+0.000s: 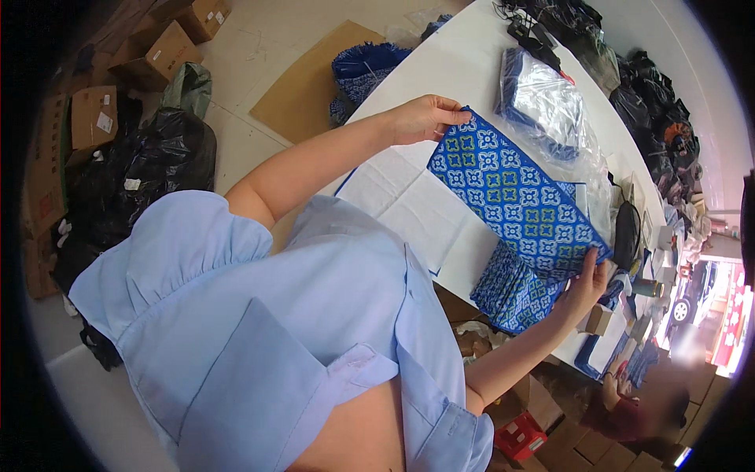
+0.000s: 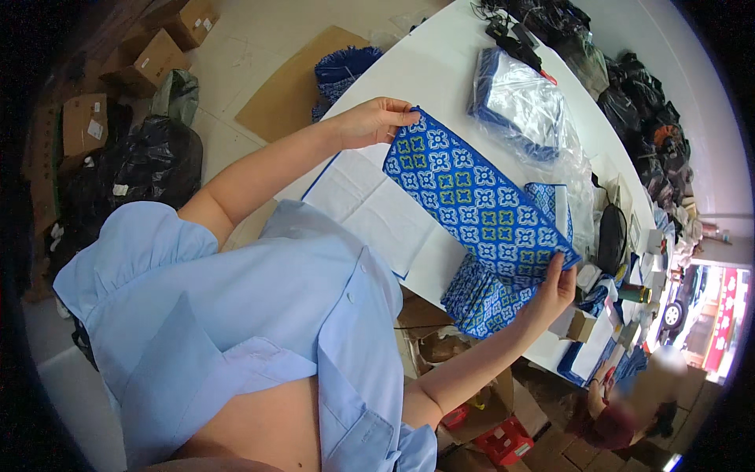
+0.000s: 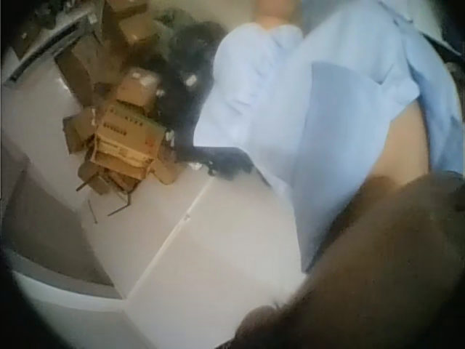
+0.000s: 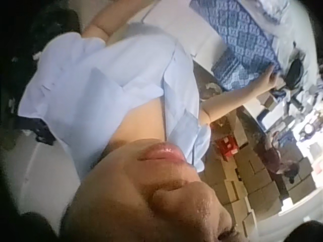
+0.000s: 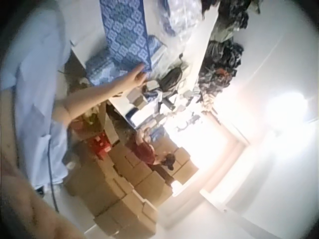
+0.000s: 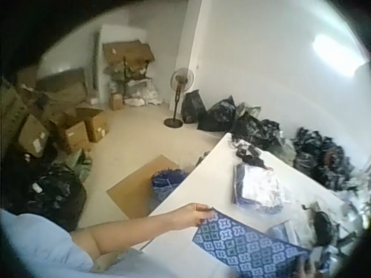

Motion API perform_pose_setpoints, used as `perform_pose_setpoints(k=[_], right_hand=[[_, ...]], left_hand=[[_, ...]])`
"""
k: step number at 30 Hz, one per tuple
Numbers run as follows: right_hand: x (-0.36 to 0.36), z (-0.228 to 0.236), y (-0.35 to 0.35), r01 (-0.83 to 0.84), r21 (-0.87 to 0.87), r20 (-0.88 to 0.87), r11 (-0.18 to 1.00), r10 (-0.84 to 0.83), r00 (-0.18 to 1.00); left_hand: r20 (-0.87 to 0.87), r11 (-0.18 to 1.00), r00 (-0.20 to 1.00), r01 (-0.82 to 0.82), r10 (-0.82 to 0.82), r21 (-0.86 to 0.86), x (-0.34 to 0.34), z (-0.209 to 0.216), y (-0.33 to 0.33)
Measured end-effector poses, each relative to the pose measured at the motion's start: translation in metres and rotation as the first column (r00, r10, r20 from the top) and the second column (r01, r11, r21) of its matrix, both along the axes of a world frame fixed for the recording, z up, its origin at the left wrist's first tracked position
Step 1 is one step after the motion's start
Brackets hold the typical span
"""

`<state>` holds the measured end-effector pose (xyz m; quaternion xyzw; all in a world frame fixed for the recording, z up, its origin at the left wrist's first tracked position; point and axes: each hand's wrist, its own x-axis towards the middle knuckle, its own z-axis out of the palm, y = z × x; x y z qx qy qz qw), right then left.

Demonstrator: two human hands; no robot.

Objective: Fold fabric patterned bags and organize them onto stacks.

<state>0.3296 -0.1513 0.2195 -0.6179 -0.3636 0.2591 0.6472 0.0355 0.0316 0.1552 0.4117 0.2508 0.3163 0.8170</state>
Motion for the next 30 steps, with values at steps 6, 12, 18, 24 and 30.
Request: perform_pose_setpoints(k=[6,12,18,24,30], right_hand=[[-0.004,-0.053,0.000,0.041,-0.197,0.278,0.979,0.016,0.960],[-0.028,-0.101,0.040,-0.113,-0.225,0.078,0.968,0.134,0.988],[-0.046,-0.161,0.025,-0.405,-0.200,-0.148,0.892,0.381,0.913],[-0.064,-0.213,0.024,-0.341,-0.323,-0.603,0.883,0.085,0.793],[-0.073,-0.233,0.026,-0.188,-0.351,-0.345,0.917,0.060,0.937]], left_hand=[[-0.287,0.915,0.939,-0.062,0.188,0.398,-0.019,-0.014,0.021],[-0.424,0.926,0.843,-0.203,0.331,0.318,-0.047,-0.038,0.042],[-0.293,0.959,0.915,-0.249,0.279,0.137,-0.085,-0.095,0.002],[-0.468,0.865,0.813,-0.469,0.346,-0.175,-0.077,-0.139,-0.018],[-0.574,0.861,0.680,-0.501,0.457,0.091,-0.074,-0.158,-0.018]])
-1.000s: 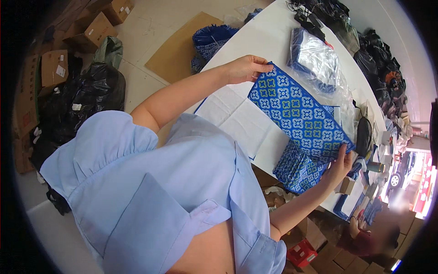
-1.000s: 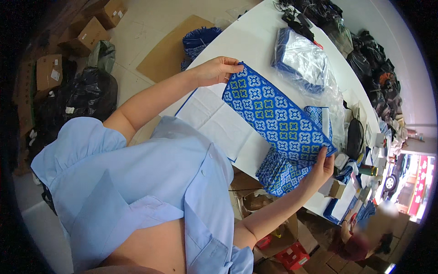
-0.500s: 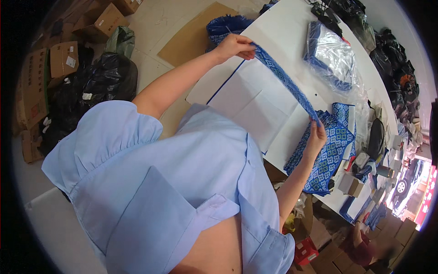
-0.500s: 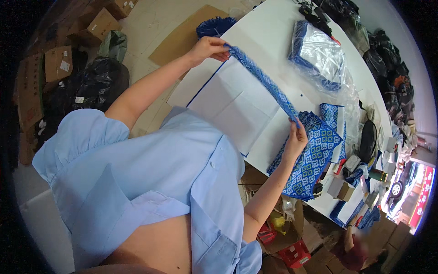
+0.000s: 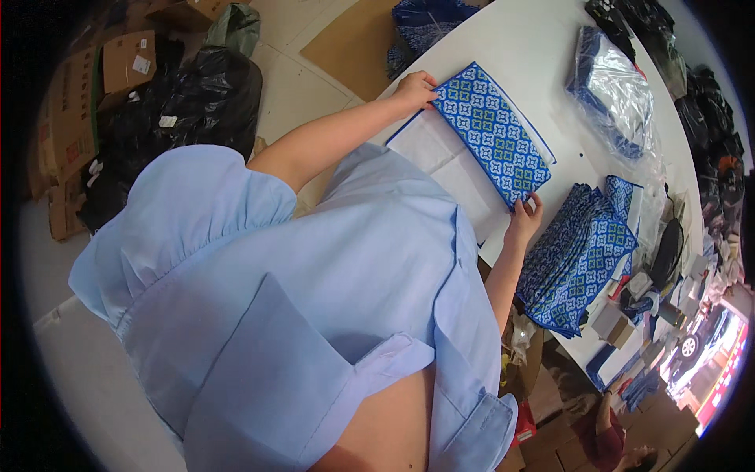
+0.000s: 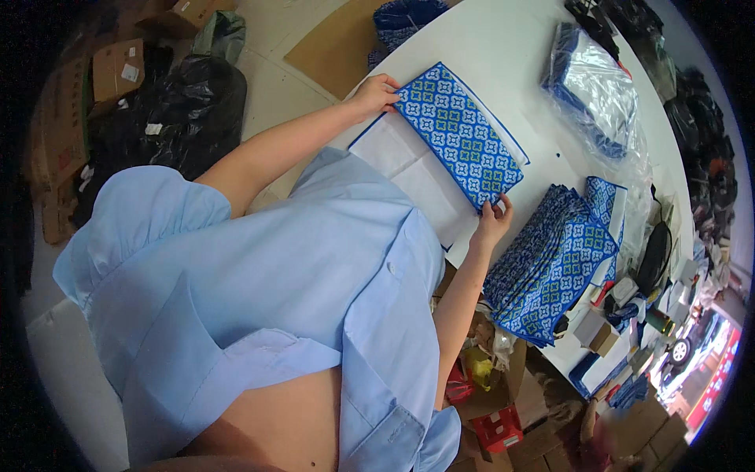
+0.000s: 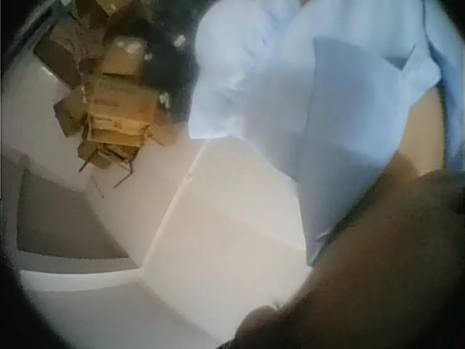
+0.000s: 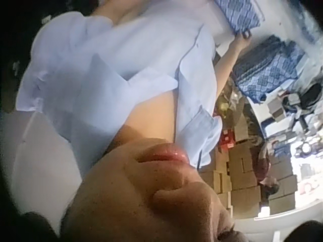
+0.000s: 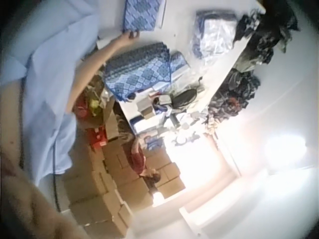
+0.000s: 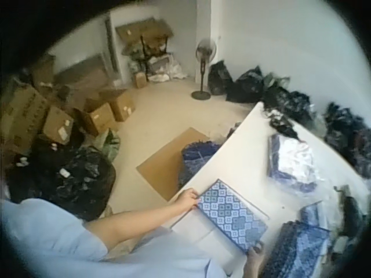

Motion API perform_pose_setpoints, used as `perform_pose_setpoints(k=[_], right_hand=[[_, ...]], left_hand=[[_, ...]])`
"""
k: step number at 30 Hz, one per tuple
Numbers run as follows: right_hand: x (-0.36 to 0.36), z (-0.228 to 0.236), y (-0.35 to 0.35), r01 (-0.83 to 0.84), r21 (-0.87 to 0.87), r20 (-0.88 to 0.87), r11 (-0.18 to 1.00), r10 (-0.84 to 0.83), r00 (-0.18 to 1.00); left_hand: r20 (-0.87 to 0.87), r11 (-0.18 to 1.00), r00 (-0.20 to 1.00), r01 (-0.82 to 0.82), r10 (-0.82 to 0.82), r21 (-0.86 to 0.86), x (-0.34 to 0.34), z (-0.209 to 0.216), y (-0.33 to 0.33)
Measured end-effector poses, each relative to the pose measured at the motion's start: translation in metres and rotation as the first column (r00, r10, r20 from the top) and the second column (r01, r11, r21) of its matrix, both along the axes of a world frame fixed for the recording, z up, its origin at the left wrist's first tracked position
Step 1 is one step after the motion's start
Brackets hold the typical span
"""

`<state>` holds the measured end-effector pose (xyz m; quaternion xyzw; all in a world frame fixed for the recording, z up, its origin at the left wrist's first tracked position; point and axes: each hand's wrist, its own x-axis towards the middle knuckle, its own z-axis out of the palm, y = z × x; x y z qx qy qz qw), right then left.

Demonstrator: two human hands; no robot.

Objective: Fold fabric patterned bags and organize them onto stacks.

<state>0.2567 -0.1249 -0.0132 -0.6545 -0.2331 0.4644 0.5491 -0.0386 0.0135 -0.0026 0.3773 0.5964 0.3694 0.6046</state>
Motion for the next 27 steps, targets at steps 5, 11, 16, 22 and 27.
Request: perform_pose_setpoints(k=[5,11,16,22,27], right_hand=[[0.000,-0.002,-0.003,0.065,-0.045,0.104,0.997,-0.060,0.993],[0.002,-0.008,0.001,0.035,-0.113,0.137,0.993,-0.019,0.990],[-0.002,-0.006,0.002,0.036,-0.120,0.192,0.992,-0.013,0.981],[-0.011,0.008,0.001,0.007,-0.126,0.462,0.992,0.053,0.885],[-0.030,0.026,0.006,0.065,-0.047,0.978,0.997,0.033,0.204]], left_hand=[[-0.053,0.999,0.998,-0.026,0.025,-0.032,0.001,0.001,-0.003],[-0.110,0.997,0.992,-0.067,0.063,-0.030,0.003,0.002,-0.002],[-0.123,0.995,0.988,-0.099,0.095,-0.029,0.003,-0.003,0.001],[-0.376,0.996,0.924,0.086,-0.072,0.023,0.005,0.017,-0.006],[-0.771,0.673,0.576,0.458,0.273,0.581,0.026,0.029,-0.018]])
